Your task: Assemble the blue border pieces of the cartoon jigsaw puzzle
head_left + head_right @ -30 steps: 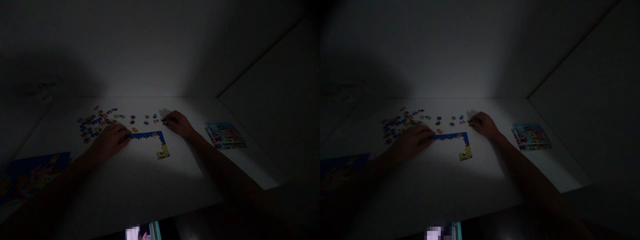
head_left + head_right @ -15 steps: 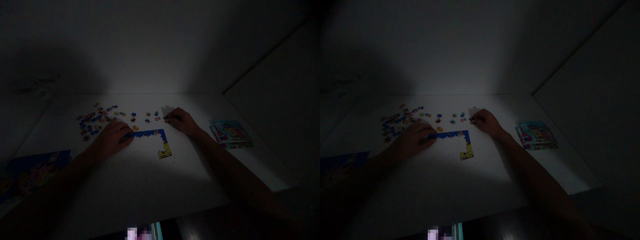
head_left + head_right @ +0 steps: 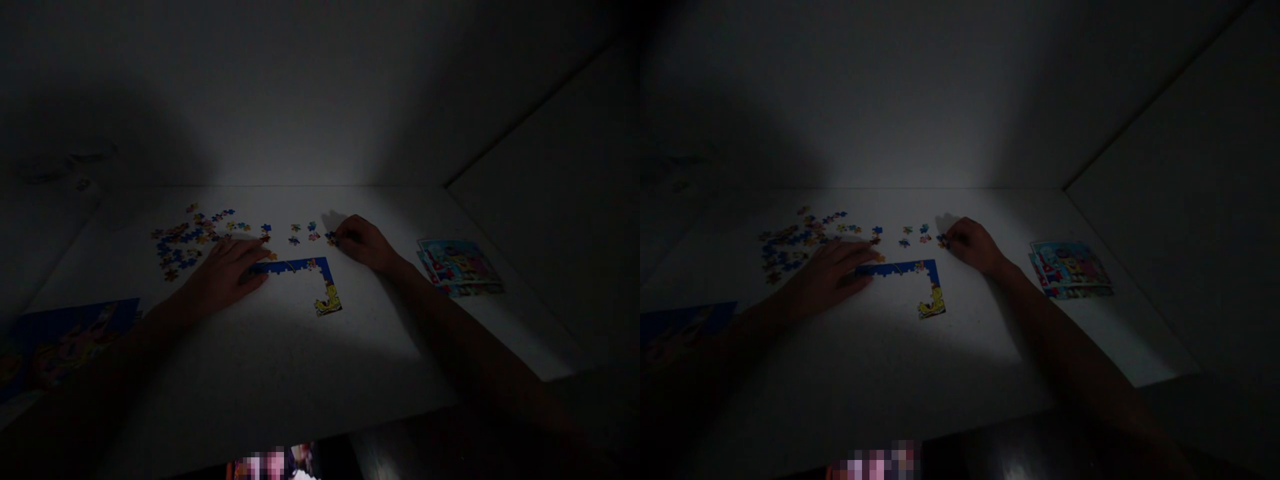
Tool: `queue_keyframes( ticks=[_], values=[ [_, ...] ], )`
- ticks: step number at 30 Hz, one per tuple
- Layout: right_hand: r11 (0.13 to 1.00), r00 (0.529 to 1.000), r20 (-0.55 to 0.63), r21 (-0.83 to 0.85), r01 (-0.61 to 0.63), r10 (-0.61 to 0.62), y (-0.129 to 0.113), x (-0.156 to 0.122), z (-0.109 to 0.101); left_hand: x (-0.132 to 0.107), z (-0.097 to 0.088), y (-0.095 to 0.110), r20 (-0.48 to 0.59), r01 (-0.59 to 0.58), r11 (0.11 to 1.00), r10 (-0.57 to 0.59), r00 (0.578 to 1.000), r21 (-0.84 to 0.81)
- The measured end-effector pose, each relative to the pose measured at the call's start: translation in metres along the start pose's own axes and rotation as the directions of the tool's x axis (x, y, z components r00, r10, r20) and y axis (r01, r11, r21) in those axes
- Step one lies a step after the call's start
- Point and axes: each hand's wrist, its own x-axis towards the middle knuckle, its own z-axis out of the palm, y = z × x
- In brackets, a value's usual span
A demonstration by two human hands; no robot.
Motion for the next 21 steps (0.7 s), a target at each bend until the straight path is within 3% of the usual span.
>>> queue_keyframes(
  ticks=[7,13,21],
  values=[
    [0.999,0.999,0.024,-0.019,0.031,-0.030,-0.0014,-0.0007,0.0007,0.0000,0.0012,-0.0016,0.050,0.031,1.000,-0.031,0.998,0.004],
    [1.000,0.992,-0.121,-0.004,-0.030,0.029,0.0059,-0.0048,0.0030,-0.0003,0.0021,-0.0034,0.045,0.041,0.999,-0.042,0.998,0.006],
    [0.999,1.000,-0.008,-0.050,0.013,-0.013,0.0041,-0.0056,-0.0014,0.0006,0.0020,-0.0030,0.028,0.041,0.999,-0.042,0.999,0.007]
  ],
)
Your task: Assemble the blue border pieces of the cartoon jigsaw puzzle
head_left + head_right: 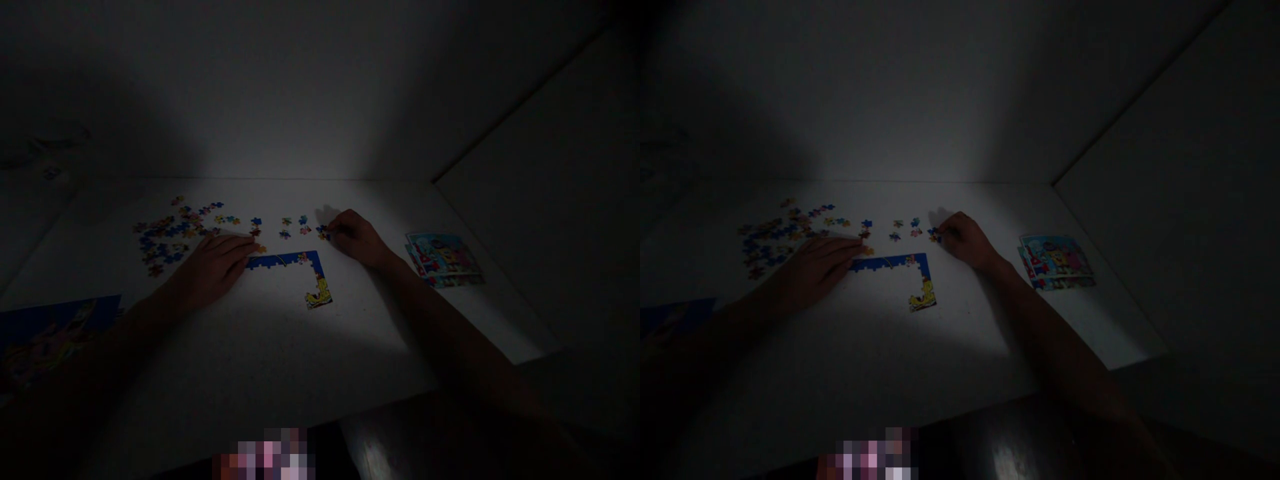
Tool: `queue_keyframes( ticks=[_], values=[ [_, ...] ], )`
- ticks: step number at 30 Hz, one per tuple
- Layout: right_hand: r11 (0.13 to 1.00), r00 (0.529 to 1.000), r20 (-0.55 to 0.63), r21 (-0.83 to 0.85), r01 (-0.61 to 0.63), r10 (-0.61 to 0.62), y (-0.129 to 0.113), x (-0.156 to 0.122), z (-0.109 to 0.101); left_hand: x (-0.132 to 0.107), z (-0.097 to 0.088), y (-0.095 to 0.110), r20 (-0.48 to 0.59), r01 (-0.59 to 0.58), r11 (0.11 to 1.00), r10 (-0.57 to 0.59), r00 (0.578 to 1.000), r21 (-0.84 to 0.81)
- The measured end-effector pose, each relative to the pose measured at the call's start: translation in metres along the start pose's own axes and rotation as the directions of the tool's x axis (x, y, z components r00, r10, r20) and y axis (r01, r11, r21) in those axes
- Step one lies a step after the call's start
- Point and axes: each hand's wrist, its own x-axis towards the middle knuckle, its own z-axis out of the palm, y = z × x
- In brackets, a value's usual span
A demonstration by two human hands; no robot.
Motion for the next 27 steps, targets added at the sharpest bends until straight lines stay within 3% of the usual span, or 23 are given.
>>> queue_keyframes(
  ticks=[6,27],
  values=[
    [0.997,0.998,0.025,-0.050,0.058,-0.057,-0.0021,-0.0008,0.0000,0.0004,-0.0019,0.0009,0.017,0.006,1.000,-0.005,1.000,-0.007],
    [0.995,0.997,0.023,-0.056,0.077,-0.076,-0.0055,-0.0005,0.0016,-0.0006,-0.0015,-0.0014,0.034,-0.004,1.000,0.004,0.999,-0.007]
  ],
)
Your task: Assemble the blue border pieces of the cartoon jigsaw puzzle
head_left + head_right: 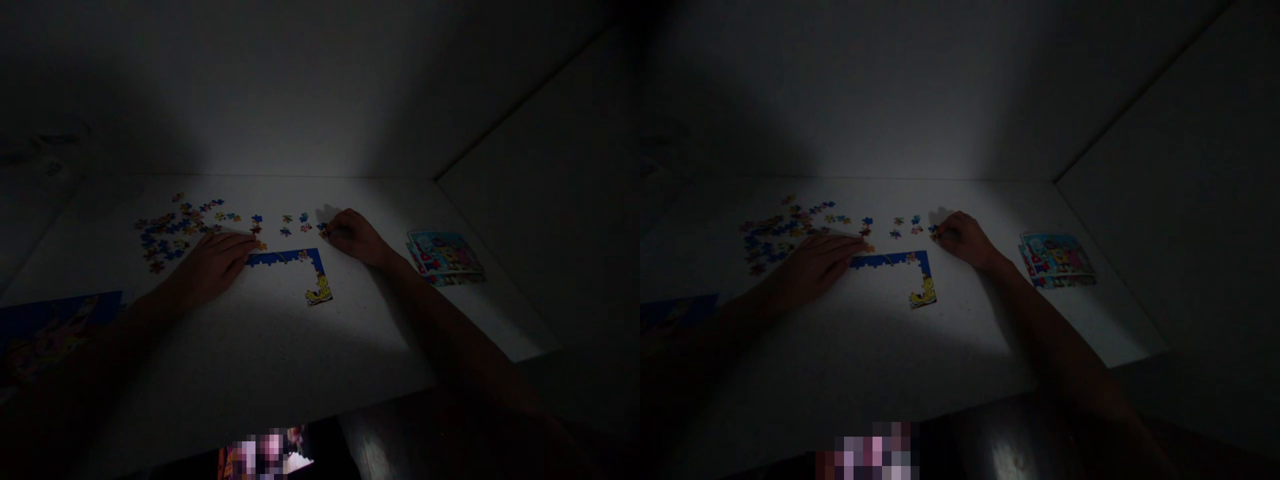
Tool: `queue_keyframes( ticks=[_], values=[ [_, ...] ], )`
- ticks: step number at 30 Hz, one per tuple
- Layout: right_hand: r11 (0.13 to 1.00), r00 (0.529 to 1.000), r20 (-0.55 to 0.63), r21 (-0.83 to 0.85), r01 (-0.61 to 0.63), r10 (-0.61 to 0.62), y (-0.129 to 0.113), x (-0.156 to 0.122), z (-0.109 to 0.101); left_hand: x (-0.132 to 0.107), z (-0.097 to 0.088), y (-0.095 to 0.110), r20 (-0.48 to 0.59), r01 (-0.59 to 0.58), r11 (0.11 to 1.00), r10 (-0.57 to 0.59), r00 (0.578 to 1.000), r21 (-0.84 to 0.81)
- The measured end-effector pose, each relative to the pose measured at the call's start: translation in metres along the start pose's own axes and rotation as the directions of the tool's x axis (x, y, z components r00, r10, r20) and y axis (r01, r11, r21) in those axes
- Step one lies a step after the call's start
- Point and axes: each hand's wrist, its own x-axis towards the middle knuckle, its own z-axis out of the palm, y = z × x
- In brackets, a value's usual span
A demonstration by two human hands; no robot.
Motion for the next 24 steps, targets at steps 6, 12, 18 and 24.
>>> queue_keyframes(
  ticks=[6,12,18,24],
  values=[
    [1.000,1.000,0.010,-0.001,0.013,-0.013,0.0010,-0.0003,-0.0004,0.0003,0.0025,-0.0020,-0.050,0.008,1.000,-0.008,0.999,-0.006],
    [1.000,1.000,0.006,0.003,0.005,-0.005,0.0009,-0.0005,0.0002,0.0022,0.0002,0.0017,-0.070,0.028,0.999,-0.030,0.997,-0.032],
    [1.000,1.000,0.005,0.017,0.008,-0.009,-0.0012,-0.0006,-0.0002,0.0009,0.0021,0.0001,-0.092,0.057,0.996,-0.062,0.994,-0.064],
    [1.000,1.000,0.019,0.027,0.000,0.000,-0.0009,-0.0009,-0.0021,-0.0002,0.0028,-0.0020,-0.100,0.035,0.997,-0.042,0.994,-0.073]
  ],
)
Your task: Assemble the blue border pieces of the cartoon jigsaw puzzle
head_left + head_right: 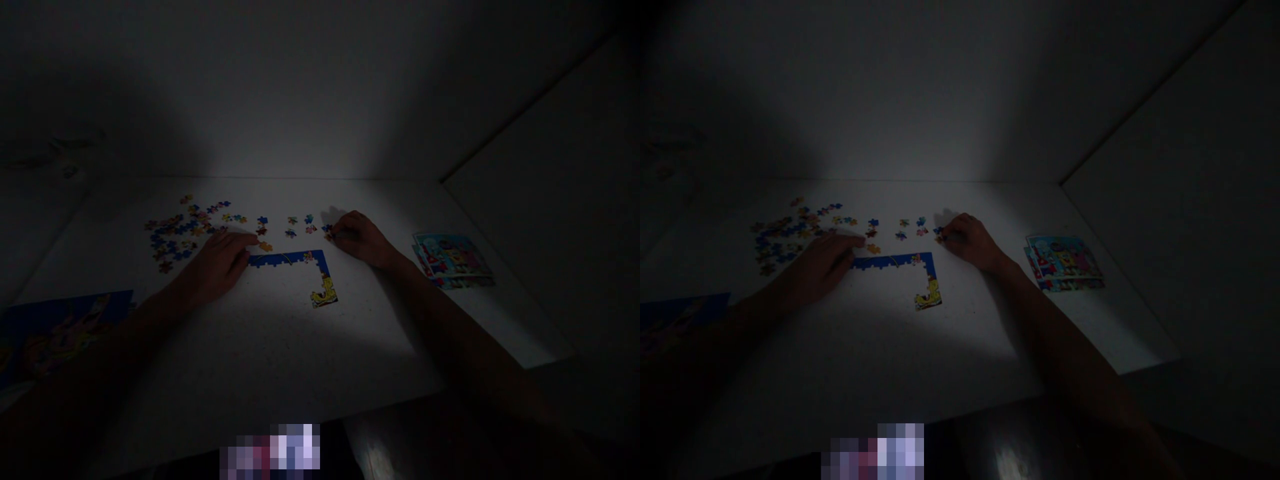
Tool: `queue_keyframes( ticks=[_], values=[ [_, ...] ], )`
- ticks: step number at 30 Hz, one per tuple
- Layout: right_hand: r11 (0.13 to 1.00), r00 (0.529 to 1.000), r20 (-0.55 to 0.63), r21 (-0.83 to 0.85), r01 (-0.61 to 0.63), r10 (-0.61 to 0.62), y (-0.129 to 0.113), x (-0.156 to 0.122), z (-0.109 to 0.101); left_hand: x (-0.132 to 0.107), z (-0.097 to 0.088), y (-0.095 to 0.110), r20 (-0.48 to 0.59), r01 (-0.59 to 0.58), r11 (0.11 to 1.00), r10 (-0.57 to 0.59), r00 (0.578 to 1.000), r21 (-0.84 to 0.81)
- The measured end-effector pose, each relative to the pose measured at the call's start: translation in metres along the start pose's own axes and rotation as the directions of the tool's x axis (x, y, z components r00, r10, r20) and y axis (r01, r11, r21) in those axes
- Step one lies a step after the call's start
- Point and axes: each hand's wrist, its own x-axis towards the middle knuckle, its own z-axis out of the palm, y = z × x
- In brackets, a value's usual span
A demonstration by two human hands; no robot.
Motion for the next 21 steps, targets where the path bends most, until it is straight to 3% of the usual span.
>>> queue_keyframes(
  ticks=[10,21],
  values=[
    [1.000,1.000,0.000,-0.003,-0.001,0.001,0.0004,0.0002,0.0001,-0.0004,0.0030,-0.0042,-0.014,-0.097,0.995,0.098,0.995,0.018],
    [1.000,1.000,-0.007,0.009,-0.003,0.003,-0.0022,0.0010,0.0006,-0.0003,0.0018,-0.0039,-0.009,-0.094,0.995,0.094,0.996,0.021]
  ],
)
